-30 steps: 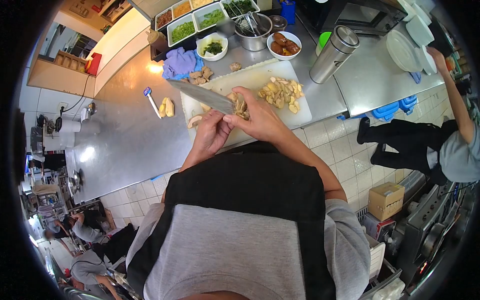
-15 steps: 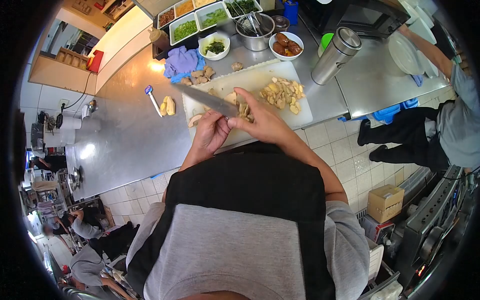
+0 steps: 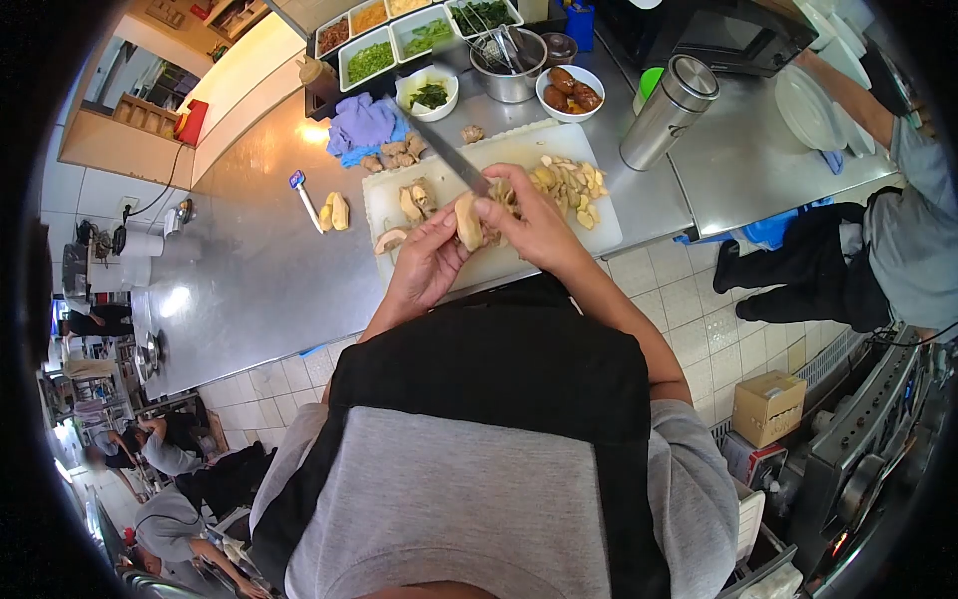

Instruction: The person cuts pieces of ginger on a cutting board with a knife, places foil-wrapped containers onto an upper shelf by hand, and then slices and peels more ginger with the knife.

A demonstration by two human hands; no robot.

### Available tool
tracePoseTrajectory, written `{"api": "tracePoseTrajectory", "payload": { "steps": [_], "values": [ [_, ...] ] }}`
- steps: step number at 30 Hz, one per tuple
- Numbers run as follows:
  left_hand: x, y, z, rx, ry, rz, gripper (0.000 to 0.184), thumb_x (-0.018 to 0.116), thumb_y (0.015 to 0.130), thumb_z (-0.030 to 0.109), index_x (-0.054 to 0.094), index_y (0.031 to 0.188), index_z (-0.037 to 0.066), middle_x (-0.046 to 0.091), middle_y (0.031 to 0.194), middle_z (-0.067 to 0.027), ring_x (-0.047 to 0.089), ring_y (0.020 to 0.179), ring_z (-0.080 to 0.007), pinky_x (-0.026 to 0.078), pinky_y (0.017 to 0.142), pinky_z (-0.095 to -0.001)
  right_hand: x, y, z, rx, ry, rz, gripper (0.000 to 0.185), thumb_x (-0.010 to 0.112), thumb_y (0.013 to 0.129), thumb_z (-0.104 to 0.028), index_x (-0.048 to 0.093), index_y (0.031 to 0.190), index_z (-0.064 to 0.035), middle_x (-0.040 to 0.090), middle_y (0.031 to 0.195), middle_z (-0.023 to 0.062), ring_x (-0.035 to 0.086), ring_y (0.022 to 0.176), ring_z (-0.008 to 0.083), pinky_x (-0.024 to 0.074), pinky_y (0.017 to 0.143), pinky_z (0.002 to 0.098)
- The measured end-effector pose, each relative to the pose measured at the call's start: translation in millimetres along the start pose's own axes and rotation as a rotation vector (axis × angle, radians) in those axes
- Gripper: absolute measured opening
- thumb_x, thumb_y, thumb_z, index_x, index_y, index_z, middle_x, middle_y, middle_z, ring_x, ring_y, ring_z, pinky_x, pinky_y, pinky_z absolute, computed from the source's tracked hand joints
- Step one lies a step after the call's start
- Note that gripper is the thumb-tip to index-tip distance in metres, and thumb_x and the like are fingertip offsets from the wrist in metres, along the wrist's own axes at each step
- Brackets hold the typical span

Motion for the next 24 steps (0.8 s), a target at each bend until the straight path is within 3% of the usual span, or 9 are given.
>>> {"api": "tracePoseTrajectory", "payload": {
  "steps": [6, 9, 12, 14, 15, 17, 19, 22, 24],
  "values": [
    [-12.3, 0.6, 7.4, 0.065, 0.237, 0.021, 0.035, 0.048, 0.097, 0.015, 0.049, 0.128, -0.001, 0.059, 0.117, -0.0061, 0.057, 0.104, -0.0126, 0.046, 0.090, -0.0269, 9.0, -11.0, -16.9, -0.274, -0.175, 0.019, 0.051, 0.061, 0.087, -0.037, 0.043, 0.127, -0.0106, 0.060, 0.108, 0.0145, 0.058, 0.102, 0.0280, 0.0449, 0.087, 0.0384],
    [-7.4, -0.9, 5.3, 0.042, 0.288, -0.014, 0.038, 0.049, 0.097, 0.017, 0.048, 0.132, 0.001, 0.058, 0.119, -0.0021, 0.055, 0.103, -0.0092, 0.044, 0.089, -0.0242, 6.9, -6.5, -9.2, -0.098, -0.163, -0.052, 0.047, 0.061, 0.088, -0.037, 0.044, 0.124, -0.0104, 0.061, 0.096, 0.0127, 0.063, 0.081, 0.0243, 0.0500, 0.070, 0.0351],
    [-10.4, -5.8, 3.1, -0.003, 0.249, -0.015, 0.040, 0.049, 0.097, 0.017, 0.047, 0.133, 0.000, 0.058, 0.120, -0.0030, 0.054, 0.106, -0.0105, 0.043, 0.091, -0.0259, 4.9, 4.6, 13.1, 0.152, 0.151, -0.060, 0.044, 0.060, 0.089, -0.039, 0.045, 0.118, -0.0083, 0.055, 0.069, 0.0048, 0.048, 0.043, 0.0149, 0.0382, 0.039, 0.0274],
    [-25.1, -7.3, 13.2, 0.015, 0.244, 0.036, 0.041, 0.049, 0.097, 0.016, 0.045, 0.132, -0.003, 0.057, 0.123, -0.0080, 0.054, 0.112, -0.0155, 0.042, 0.097, -0.0303, 0.6, 11.8, 32.8, 0.174, 0.399, -0.028, 0.043, 0.057, 0.091, -0.041, 0.045, 0.116, -0.0084, 0.047, 0.065, 0.0015, 0.041, 0.038, 0.0121, 0.0320, 0.035, 0.0247],
    [-57.5, -6.1, 25.9, 0.080, 0.358, 0.150, 0.041, 0.049, 0.097, 0.016, 0.045, 0.134, -0.001, 0.057, 0.125, -0.0081, 0.056, 0.111, -0.0162, 0.044, 0.095, -0.0306, -2.9, 15.5, 40.8, 0.191, 0.520, -0.018, 0.043, 0.056, 0.092, -0.042, 0.045, 0.115, -0.0084, 0.043, 0.063, -0.0001, 0.038, 0.035, 0.0108, 0.0288, 0.033, 0.0234],
    [-99.1, -12.7, 73.5, 0.285, 0.667, 0.403, 0.036, 0.053, 0.094, 0.018, 0.055, 0.127, 0.005, 0.065, 0.103, -0.0059, 0.060, 0.097, -0.0156, 0.046, 0.081, -0.0286, -6.9, 11.1, 45.4, 0.286, 0.657, -0.030, 0.044, 0.052, 0.092, -0.047, 0.046, 0.114, -0.0095, 0.040, 0.062, -0.0007, 0.036, 0.034, 0.0107, 0.0291, 0.033, 0.0246],
    [-127.4, -30.3, 124.0, 0.586, 1.403, 0.670, 0.034, 0.055, 0.091, 0.016, 0.058, 0.122, 0.004, 0.065, 0.098, -0.0135, 0.062, 0.090, -0.0247, 0.048, 0.076, -0.0357, -8.7, 6.2, 49.7, 0.355, 0.744, -0.021, 0.045, 0.049, 0.093, -0.050, 0.046, 0.113, -0.0102, 0.039, 0.061, -0.0009, 0.035, 0.034, 0.0107, 0.0293, 0.033, 0.0255],
    [-156.7, -44.0, 152.6, 0.572, 1.844, 0.919, 0.031, 0.058, 0.087, 0.015, 0.061, 0.115, 0.003, 0.062, 0.097, -0.0191, 0.060, 0.089, -0.0342, 0.048, 0.076, -0.0423, -8.9, 6.0, 54.7, 0.383, 0.792, -0.004, 0.047, 0.045, 0.093, -0.054, 0.046, 0.112, -0.0105, 0.040, 0.061, -0.0006, 0.034, 0.033, 0.0110, 0.0294, 0.033, 0.0265],
    [-160.7, -46.9, 161.7, 0.623, 1.906, 0.990, 0.027, 0.059, 0.086, 0.016, 0.063, 0.109, 0.002, 0.062, 0.099, -0.0193, 0.059, 0.089, -0.0356, 0.048, 0.077, -0.0439, -6.2, 7.3, 55.3, 0.365, 0.804, -0.020, 0.048, 0.043, 0.093, -0.055, 0.046, 0.111, -0.0106, 0.040, 0.061, -0.0003, 0.034, 0.032, 0.0114, 0.0298, 0.033, 0.0272]
  ]
}}
Point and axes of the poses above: each hand's wrist, its own y-axis towards the middle knuckle, its own x-axis out of the palm, z = x × y, the point moved 7 cm from there along y, towards the middle knuckle
